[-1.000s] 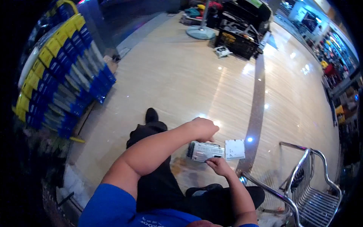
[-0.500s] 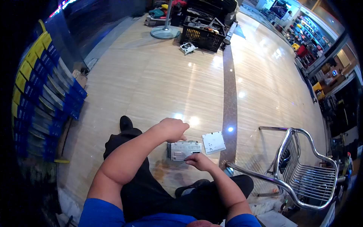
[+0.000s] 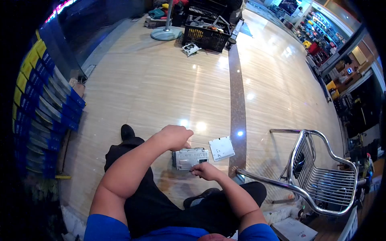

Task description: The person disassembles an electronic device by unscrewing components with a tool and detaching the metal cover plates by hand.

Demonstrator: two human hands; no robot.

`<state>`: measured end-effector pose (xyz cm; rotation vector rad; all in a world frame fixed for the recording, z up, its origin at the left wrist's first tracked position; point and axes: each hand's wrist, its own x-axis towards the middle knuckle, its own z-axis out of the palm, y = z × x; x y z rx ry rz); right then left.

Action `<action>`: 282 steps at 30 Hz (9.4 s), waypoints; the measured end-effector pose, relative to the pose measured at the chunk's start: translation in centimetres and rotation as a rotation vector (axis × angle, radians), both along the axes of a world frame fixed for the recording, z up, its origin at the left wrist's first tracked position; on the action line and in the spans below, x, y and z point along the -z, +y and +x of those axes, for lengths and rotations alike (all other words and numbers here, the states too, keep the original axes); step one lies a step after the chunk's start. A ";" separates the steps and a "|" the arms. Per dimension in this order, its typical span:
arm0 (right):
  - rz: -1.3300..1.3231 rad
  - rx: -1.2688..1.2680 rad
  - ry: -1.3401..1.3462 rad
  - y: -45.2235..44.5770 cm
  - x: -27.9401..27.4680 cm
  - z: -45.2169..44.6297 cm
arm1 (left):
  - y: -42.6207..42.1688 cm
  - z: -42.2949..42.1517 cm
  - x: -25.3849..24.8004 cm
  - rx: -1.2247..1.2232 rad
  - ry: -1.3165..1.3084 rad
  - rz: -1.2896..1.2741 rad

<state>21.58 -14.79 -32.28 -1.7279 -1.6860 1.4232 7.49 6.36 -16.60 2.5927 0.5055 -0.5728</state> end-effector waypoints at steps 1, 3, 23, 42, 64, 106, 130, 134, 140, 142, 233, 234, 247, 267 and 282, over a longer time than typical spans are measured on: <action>-0.002 0.002 0.000 0.0 0.1 0.1 | 0.0 0.0 0.0 0.002 0.000 -0.002; 0.101 -0.024 -0.027 0.0 0.2 0.1 | 0.0 0.0 0.0 -0.008 -0.008 0.004; -0.061 -0.002 -0.045 0.2 -0.4 0.0 | 0.2 -0.2 0.4 0.010 -0.010 0.014; 0.084 -0.057 -0.081 0.0 0.2 0.2 | 0.2 -0.1 0.1 0.006 0.038 -0.001; 0.056 -0.062 -0.103 0.0 -0.2 -0.8 | 0.2 -0.4 0.0 -0.003 0.024 0.002; 0.085 -0.010 -0.121 0.1 -0.5 -0.4 | 0.4 -1.3 0.3 -0.019 0.005 0.002; 0.044 0.010 -0.098 0.3 -0.3 -0.5 | 0.4 -1.3 0.1 -0.020 0.003 0.001; 0.067 0.019 -0.090 0.3 -0.6 -0.8 | 0.4 -1.1 -0.1 -0.017 0.024 -0.005; 0.145 -0.025 -0.073 0.1 0.2 -0.6 | 0.3 -1.1 0.1 -0.013 0.021 0.008; 0.137 -0.042 -0.072 0.2 0.1 -0.6 | 0.3 -1.1 0.0 -0.018 0.026 0.008; 0.129 0.035 -0.192 0.1 0.6 -0.1 | 0.4 -1.6 1.2 -0.004 -0.049 0.049; 0.197 0.011 -0.197 0.1 0.5 -0.1 | 0.4 -1.6 1.3 -0.004 -0.049 0.049; 0.104 0.037 -0.147 0.2 -0.3 -0.3 | 0.2 -1.4 1.0 -0.003 0.000 0.024; 0.187 -0.025 -0.124 0.0 0.5 -0.3 | 0.3 -1.4 0.7 0.009 0.030 0.024; 0.125 -0.022 -0.120 0.2 -0.9 -0.8 | 0.2 -1.4 0.7 -0.001 0.045 0.007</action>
